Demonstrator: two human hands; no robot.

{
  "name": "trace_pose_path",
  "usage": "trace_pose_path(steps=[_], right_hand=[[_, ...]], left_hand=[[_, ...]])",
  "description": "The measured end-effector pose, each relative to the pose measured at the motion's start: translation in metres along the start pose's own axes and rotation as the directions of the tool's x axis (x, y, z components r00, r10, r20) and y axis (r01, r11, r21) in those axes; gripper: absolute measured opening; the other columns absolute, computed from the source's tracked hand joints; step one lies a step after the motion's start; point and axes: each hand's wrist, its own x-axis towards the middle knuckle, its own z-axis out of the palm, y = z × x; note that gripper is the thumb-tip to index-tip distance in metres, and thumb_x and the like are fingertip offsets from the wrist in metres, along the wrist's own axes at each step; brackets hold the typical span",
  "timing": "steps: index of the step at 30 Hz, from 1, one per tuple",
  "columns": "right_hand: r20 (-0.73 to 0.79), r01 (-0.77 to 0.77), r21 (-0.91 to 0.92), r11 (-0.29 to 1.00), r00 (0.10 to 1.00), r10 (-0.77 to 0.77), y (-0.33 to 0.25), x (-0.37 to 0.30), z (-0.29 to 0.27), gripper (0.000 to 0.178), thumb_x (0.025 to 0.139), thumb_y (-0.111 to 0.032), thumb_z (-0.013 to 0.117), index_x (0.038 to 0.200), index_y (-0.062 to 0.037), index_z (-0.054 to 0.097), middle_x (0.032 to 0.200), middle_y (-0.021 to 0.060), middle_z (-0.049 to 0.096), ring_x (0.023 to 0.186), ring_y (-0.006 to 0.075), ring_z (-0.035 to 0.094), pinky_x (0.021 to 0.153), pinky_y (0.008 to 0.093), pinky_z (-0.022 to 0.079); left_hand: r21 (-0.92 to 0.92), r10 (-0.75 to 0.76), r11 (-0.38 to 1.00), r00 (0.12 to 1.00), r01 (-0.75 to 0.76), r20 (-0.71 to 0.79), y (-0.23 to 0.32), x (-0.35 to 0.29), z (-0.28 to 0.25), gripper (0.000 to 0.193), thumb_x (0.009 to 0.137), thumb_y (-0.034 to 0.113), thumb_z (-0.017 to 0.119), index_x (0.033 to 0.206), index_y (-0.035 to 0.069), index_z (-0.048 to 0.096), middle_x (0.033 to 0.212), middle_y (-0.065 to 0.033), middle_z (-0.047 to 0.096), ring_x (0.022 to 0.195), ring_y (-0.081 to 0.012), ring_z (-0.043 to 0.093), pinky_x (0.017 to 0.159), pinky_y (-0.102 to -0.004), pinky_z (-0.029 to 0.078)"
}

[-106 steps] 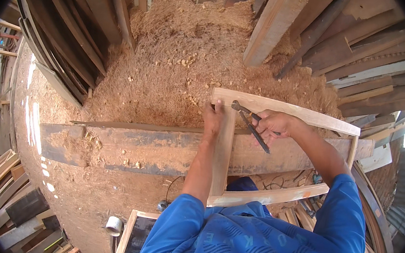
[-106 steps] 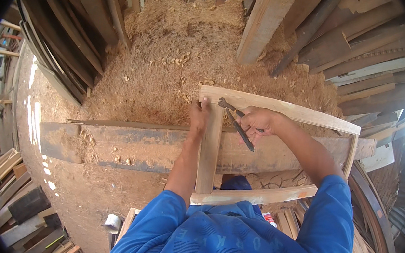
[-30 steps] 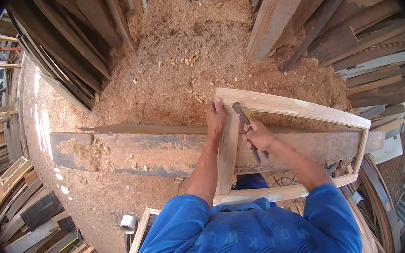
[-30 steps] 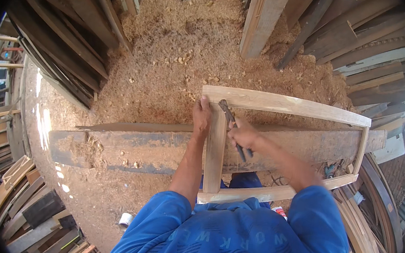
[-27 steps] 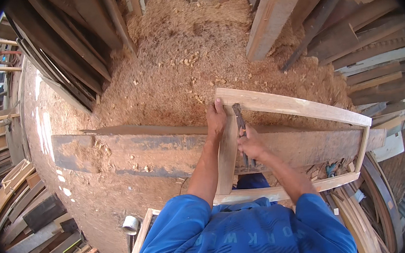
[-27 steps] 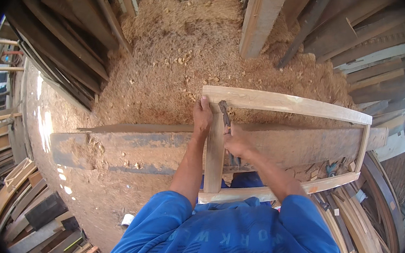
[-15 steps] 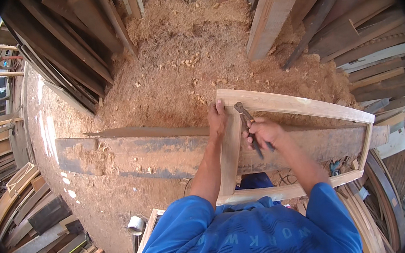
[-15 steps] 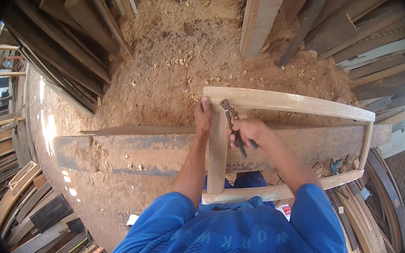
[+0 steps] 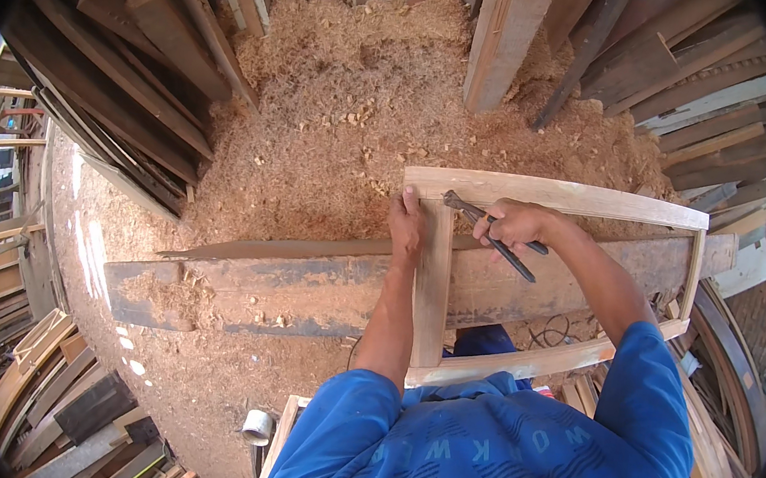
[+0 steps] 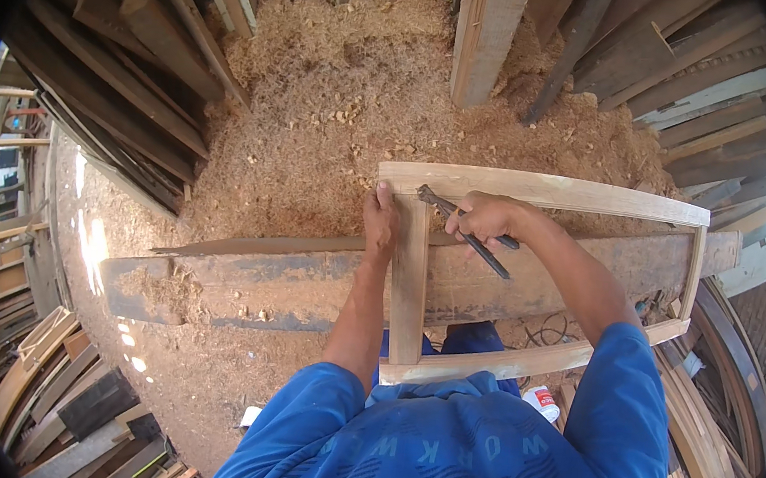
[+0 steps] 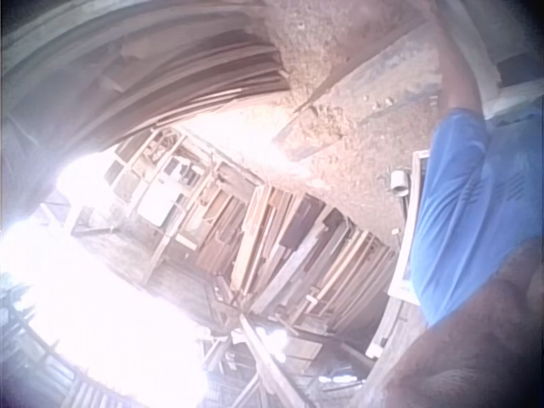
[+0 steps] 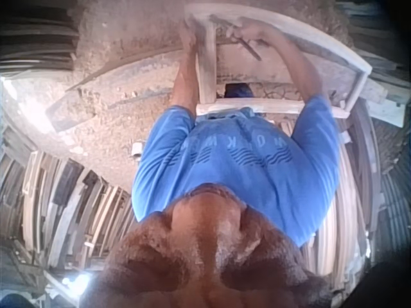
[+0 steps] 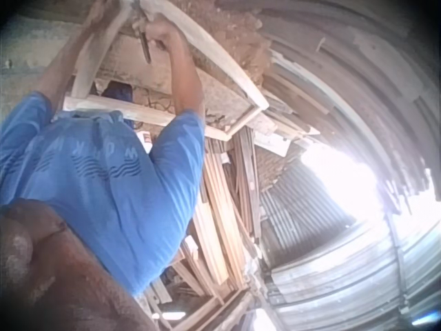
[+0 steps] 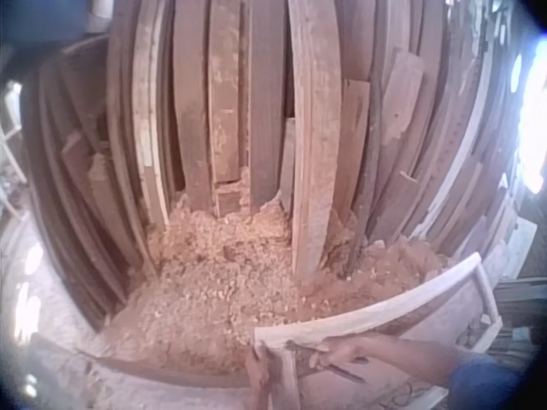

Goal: The person measures a wooden frame with a tape measure, marks a piece of wood with a pencil, and uses pincers to pull nails from a wooden joint.

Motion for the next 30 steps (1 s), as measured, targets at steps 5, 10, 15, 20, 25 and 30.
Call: trace_pose_path(steps=[5,10,15,20,25,30], right_hand=[[0.020,-0.013,-0.018,1.000,1.000,0.013,-0.022,0.000,0.001,0.036,0.085,-0.001,0.048,0.120,0.0061,0.052,0.100,0.0160,0.060,0.082,0.0261,0.073,0.041,0.0298,0.044],[-0.076,-0.020,-0.072,0.997,0.997,0.015,-0.016,0.014,0.013,0.014,0.092,-0.010,0.046,0.102,-0.0014,0.051,0.088,0.0119,0.059,0.062,0.0188,0.062,0.042,0.0333,0.045],[-0.349,0.105,-0.328,0.939,0.910,-0.224,0.033,0.024,0.067,0.013,0.094,-0.015,0.048,0.095,-0.0023,0.047,0.083,0.0178,0.060,0.061,0.0282,0.057,0.054,0.0426,0.047],[-0.483,0.109,-0.371,0.922,0.825,-0.292,0.052,0.023,0.119,0.016,0.091,-0.016,0.052,0.095,-0.0010,0.047,0.080,0.0224,0.058,0.071,0.0374,0.058,0.068,0.0480,0.046],[-0.505,0.290,-0.199,0.936,0.788,-0.352,0.108,0.009,0.146,0.009,0.086,-0.009,0.053,0.090,-0.0026,0.048,0.078,0.0155,0.058,0.071,0.0296,0.060,0.062,0.0428,0.045],[-0.624,0.469,0.218,0.856,0.741,-0.248,0.163,-0.008,0.133,0.016,0.082,-0.001,0.055,0.097,-0.0055,0.053,0.078,0.0035,0.056,0.072,0.0145,0.058,0.059,0.0321,0.045]], left_hand=[[-0.023,-0.007,1.000,1.000,0.007,0.008,-0.003,0.001,0.000,0.049,0.102,0.044,0.046,0.093,-0.003,0.058,0.079,-0.0103,0.058,0.076,-0.0168,0.049,0.071,-0.0353,0.045],[-0.009,-0.017,1.000,1.000,0.017,-0.002,-0.010,0.005,-0.001,0.050,0.102,0.043,0.046,0.094,-0.004,0.060,0.080,-0.0110,0.060,0.078,-0.0169,0.050,0.073,-0.0358,0.045],[-0.067,-0.006,0.998,1.000,0.007,0.010,-0.005,0.003,0.007,0.049,0.102,0.041,0.045,0.095,-0.004,0.060,0.081,-0.0101,0.060,0.078,-0.0167,0.051,0.074,-0.0363,0.045],[-0.048,0.032,0.998,0.999,-0.031,0.034,-0.018,0.011,0.003,0.046,0.103,0.039,0.045,0.095,-0.004,0.060,0.081,-0.0084,0.059,0.077,-0.0163,0.050,0.073,-0.0357,0.045],[-0.061,-0.004,0.998,0.999,0.002,-0.033,-0.025,0.012,0.004,0.044,0.103,0.039,0.046,0.091,-0.002,0.058,0.079,-0.0045,0.055,0.076,-0.0141,0.047,0.070,-0.0327,0.044],[-0.136,-0.095,0.986,0.995,0.098,0.030,-0.009,0.002,0.002,0.036,0.099,0.035,0.058,0.109,0.000,0.054,0.094,-0.0050,0.059,0.082,-0.0129,0.052,0.074,-0.0306,0.046]])
